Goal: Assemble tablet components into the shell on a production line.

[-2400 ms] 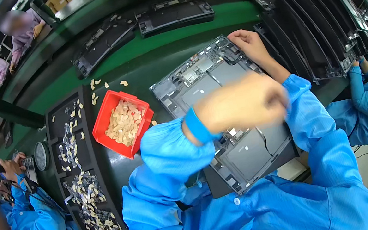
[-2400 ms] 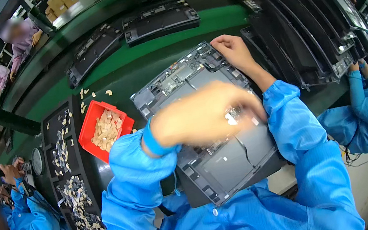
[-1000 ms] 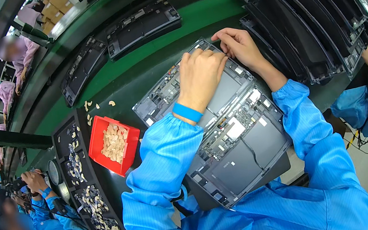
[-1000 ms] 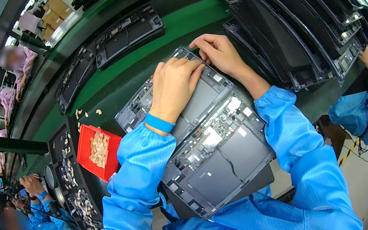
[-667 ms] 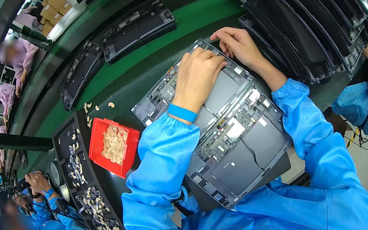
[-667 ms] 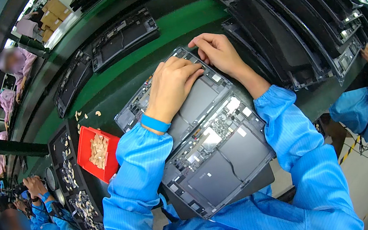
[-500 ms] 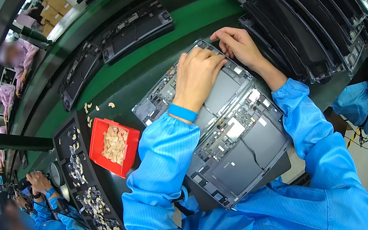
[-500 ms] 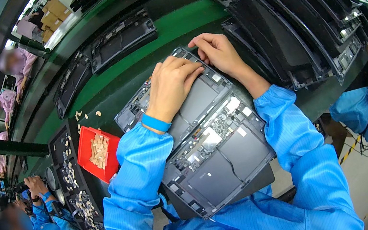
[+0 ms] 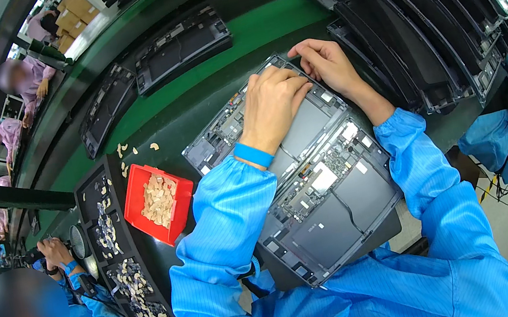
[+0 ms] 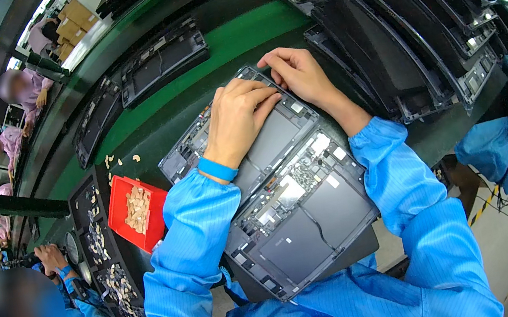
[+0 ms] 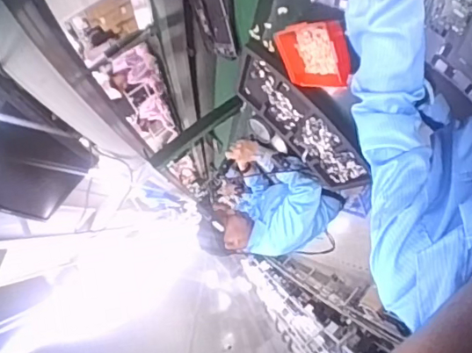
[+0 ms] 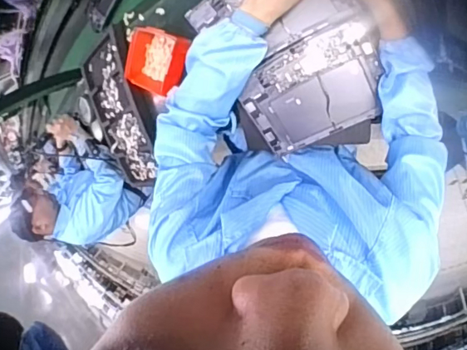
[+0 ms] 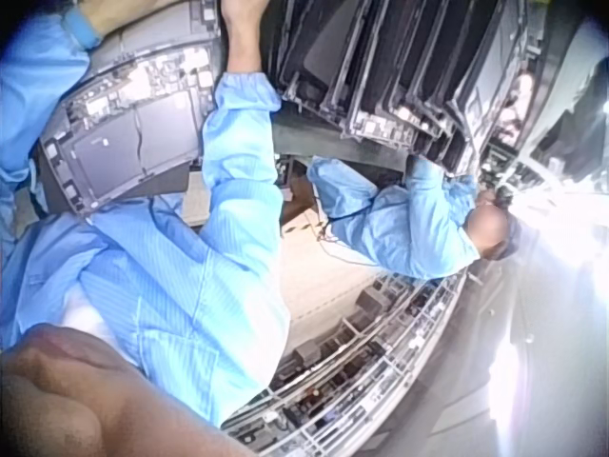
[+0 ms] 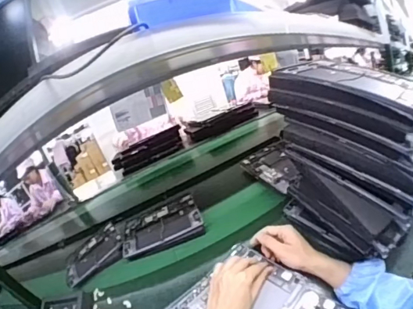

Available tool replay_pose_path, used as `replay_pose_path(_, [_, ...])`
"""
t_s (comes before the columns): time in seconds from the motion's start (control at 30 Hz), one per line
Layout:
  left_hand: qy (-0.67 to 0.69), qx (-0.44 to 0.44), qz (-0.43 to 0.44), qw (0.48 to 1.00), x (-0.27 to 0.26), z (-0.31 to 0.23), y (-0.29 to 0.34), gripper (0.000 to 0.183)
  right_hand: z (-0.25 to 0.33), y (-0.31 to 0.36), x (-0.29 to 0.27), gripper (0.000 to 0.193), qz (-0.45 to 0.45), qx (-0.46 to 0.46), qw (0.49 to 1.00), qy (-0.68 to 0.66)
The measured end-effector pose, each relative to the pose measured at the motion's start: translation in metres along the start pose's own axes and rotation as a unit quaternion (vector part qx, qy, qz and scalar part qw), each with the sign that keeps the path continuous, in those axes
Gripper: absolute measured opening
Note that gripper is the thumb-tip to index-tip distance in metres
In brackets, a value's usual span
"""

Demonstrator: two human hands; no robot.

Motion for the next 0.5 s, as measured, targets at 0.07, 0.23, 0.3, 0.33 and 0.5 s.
replay_pose_path(0.07, [-0.009,-0.005,-0.008,1.000,0.002,-0.002,-0.001,0.013,-0.001,0.001,-0.001,0.027,-0.001,0.001,1.000,-0.002])
replay_pose_path(0.23, [-0.007,-0.035,0.003,0.999,0.000,-0.003,0.001,0.014,-0.001,0.000,0.003,0.026,0.003,-0.019,1.000,0.008])
replay_pose_path(0.3, [-0.008,-0.047,0.024,0.999,0.000,-0.006,0.001,0.016,-0.002,0.000,0.001,0.025,0.002,-0.018,1.000,0.002])
replay_pose_path(0.33, [-0.017,-0.054,0.039,0.998,-0.001,-0.009,0.002,0.024,-0.003,0.000,-0.001,0.025,0.001,-0.017,1.000,-0.003])
replay_pose_path(0.5, [-0.068,-0.037,0.117,0.990,0.002,-0.026,0.022,0.078,-0.006,-0.001,-0.012,0.030,-0.021,-0.018,0.990,0.135])
Point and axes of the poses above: each hand's wrist, its own y-axis away from the middle knuckle, its own x-axis out of the palm, z = x × y, the point moved 1 cm from there along -y, towards the middle knuckle, and after that the axes turned 6 degrees about -y, right-handed, at the moved point
